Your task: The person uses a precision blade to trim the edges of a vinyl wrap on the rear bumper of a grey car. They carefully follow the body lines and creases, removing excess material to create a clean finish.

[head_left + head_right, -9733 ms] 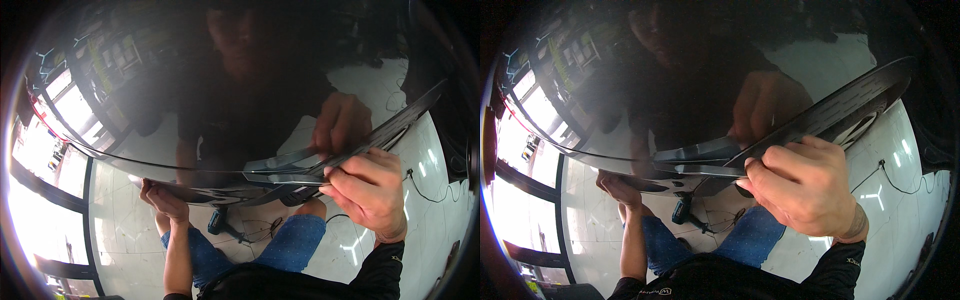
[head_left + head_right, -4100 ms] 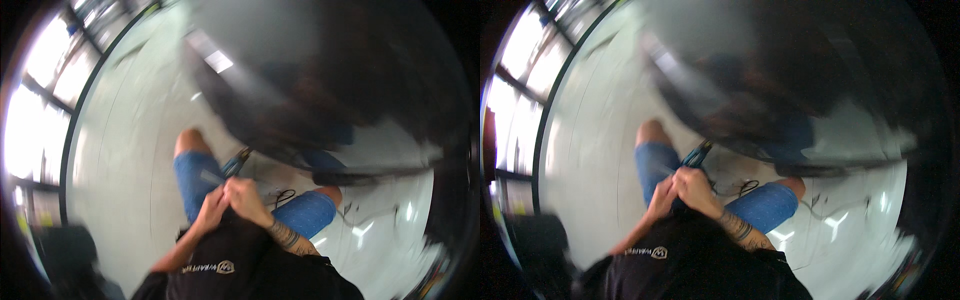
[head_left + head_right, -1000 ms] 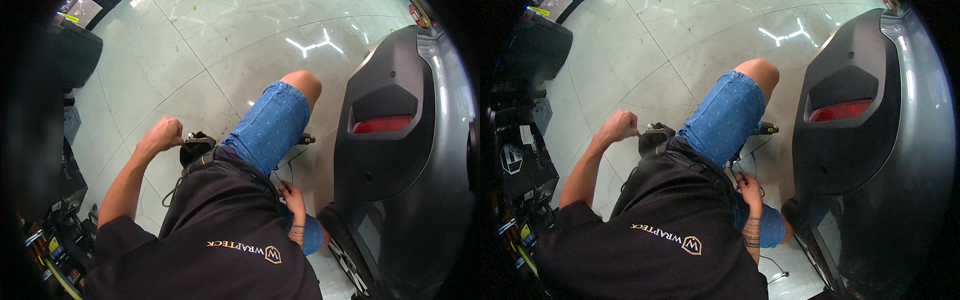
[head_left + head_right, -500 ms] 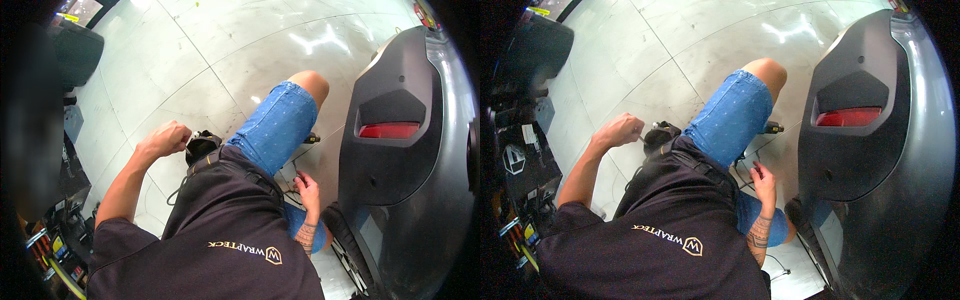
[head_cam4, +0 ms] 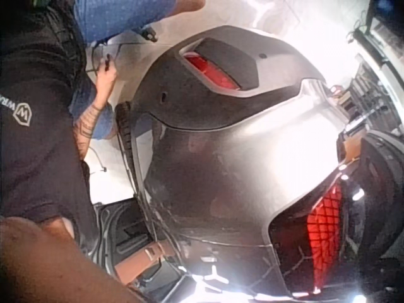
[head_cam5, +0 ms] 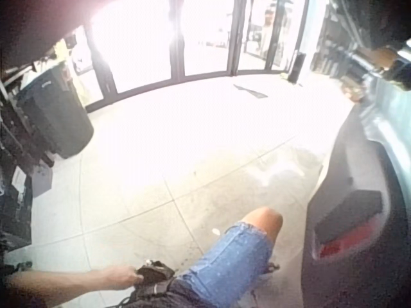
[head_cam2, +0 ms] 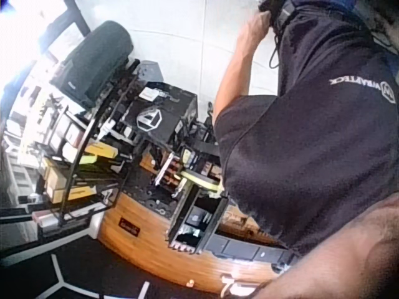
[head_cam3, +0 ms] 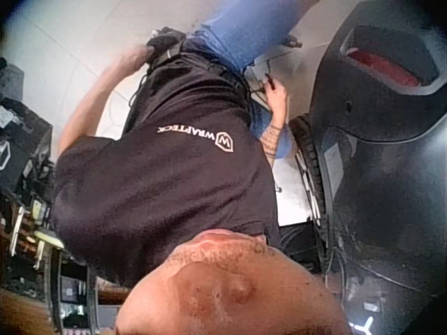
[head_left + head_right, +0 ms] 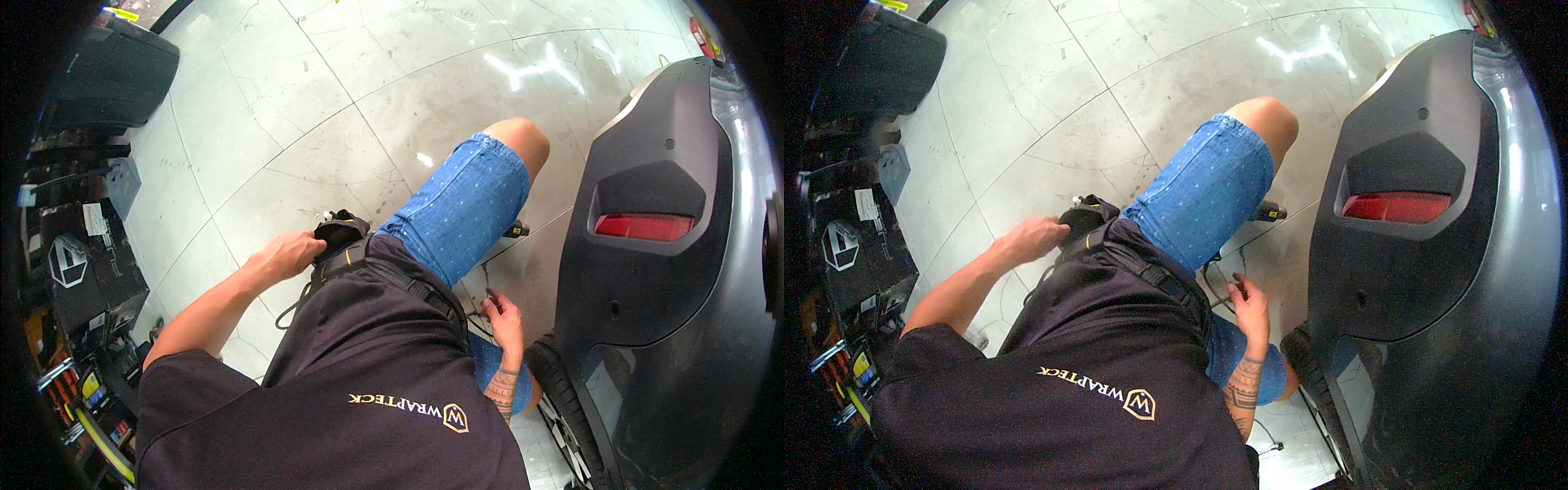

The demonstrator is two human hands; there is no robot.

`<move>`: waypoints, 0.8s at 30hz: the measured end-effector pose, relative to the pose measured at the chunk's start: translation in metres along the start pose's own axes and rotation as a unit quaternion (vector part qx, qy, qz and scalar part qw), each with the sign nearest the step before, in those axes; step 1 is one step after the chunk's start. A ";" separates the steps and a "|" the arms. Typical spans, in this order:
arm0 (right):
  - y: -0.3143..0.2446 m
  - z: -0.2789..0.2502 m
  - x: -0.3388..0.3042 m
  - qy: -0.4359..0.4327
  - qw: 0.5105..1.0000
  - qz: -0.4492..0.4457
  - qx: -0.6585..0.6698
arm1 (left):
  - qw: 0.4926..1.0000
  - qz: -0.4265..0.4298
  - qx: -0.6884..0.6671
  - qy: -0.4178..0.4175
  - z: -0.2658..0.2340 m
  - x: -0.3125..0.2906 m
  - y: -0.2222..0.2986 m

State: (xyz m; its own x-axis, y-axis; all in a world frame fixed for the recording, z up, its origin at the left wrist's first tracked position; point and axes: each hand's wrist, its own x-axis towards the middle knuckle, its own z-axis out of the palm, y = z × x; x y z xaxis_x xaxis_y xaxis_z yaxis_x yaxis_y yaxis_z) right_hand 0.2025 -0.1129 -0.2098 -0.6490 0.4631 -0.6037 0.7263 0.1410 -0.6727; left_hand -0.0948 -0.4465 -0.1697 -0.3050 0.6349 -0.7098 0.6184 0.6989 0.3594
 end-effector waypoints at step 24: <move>0.016 0.016 -0.006 0.097 0.994 -0.041 -0.017 | 0.946 0.149 0.124 0.259 0.043 0.118 -0.051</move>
State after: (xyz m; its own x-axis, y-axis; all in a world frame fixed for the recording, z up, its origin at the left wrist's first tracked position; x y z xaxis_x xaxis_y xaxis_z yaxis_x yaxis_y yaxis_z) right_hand 0.2147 -0.1272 -0.2235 -0.6527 0.6079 -0.4521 0.6824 0.2124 -0.6994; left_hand -0.1306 -0.4216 -0.2977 -0.3641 0.9130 -0.1840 0.8645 0.4048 0.2981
